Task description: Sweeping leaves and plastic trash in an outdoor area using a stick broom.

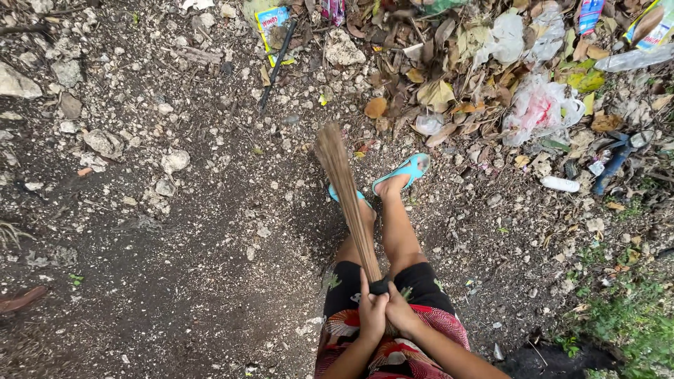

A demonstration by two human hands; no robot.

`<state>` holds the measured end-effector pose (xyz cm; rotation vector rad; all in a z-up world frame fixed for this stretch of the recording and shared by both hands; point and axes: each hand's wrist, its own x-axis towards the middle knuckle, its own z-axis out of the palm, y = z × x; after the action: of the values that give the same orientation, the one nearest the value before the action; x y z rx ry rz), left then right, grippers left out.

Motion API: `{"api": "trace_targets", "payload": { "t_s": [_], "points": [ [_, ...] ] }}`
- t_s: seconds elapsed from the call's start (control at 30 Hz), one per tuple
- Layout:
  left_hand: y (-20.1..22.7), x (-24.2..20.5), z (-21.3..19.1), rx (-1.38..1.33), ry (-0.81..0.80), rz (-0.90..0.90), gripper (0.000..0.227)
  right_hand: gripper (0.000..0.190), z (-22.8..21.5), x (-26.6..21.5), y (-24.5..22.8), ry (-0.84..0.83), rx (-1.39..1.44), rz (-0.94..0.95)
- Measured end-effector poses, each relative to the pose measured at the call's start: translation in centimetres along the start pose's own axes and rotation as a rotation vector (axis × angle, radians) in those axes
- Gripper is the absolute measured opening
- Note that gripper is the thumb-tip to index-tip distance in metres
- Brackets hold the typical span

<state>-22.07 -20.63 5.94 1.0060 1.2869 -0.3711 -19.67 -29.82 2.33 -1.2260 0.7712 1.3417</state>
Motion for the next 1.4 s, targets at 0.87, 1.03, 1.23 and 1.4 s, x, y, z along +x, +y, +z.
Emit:
{"api": "trace_targets", "payload": {
  "t_s": [0.87, 1.03, 1.23, 1.4],
  "points": [
    [5.5, 15.3, 16.9, 0.559, -0.399, 0.129, 0.094, 0.032, -10.5, 8.1, -12.4, 0.503, 0.297, -0.237],
    [11.6, 12.4, 19.9, 0.633, -0.630, 0.514, 0.091, 0.031, -10.8, 5.0, -15.7, 0.562, 0.460, -0.554],
    [6.3, 7.0, 12.8, 0.303, -0.386, 0.443, 0.089, 0.040, -7.3, 2.3, -11.1, 0.304, 0.232, -0.281],
    [0.3, 11.9, 10.4, 0.075, -0.021, 0.123, 0.087, 0.044, -7.4, 8.1, -7.4, 0.128, 0.102, 0.127]
  ]
}}
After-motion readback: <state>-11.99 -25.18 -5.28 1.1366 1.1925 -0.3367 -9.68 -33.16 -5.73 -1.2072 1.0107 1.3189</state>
